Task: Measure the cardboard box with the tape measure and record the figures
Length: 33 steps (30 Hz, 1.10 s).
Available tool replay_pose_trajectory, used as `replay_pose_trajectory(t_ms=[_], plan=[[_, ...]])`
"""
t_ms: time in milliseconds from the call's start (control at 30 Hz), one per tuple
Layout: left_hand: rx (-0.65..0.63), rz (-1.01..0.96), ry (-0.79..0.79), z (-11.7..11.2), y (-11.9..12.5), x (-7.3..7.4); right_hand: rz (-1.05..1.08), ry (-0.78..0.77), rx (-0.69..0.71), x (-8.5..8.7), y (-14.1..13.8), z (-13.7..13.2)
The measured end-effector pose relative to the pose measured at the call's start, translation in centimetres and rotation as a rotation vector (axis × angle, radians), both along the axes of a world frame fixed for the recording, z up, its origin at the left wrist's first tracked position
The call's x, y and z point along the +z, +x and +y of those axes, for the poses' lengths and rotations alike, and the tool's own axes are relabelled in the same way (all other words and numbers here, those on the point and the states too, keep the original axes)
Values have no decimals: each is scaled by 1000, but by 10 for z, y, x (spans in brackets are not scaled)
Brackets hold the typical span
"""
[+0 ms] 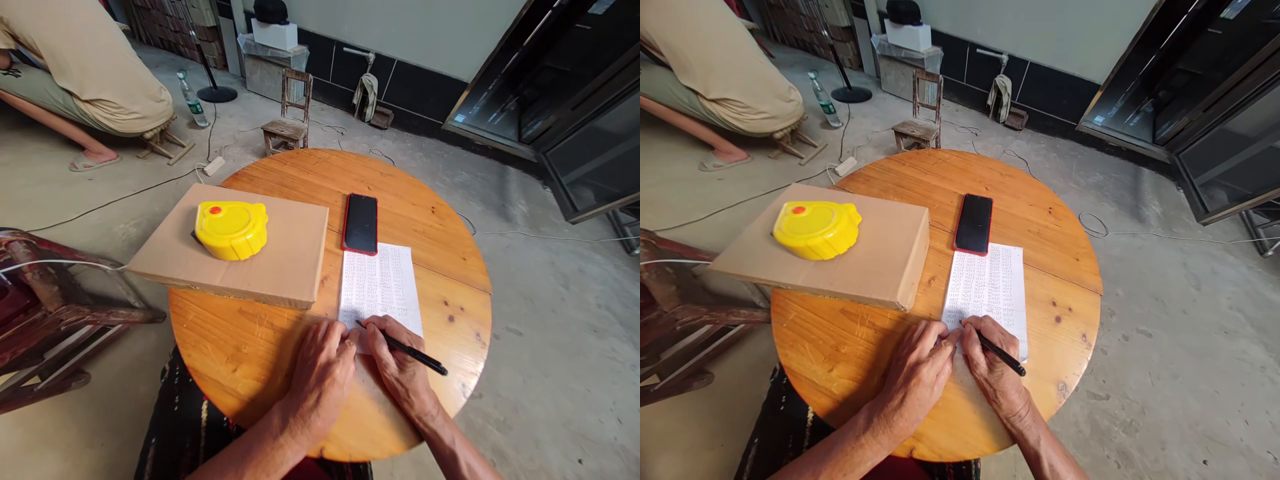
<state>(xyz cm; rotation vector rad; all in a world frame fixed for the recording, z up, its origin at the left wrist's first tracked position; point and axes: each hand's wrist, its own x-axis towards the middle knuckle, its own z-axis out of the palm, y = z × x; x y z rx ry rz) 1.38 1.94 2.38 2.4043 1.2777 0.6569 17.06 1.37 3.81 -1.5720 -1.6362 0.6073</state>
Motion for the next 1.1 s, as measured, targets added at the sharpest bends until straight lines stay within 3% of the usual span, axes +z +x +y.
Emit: replay_pose_trajectory(t_ms=[1100], plan=[[13, -9, -30, 1, 1, 2, 3, 0, -27, 0, -1, -2]])
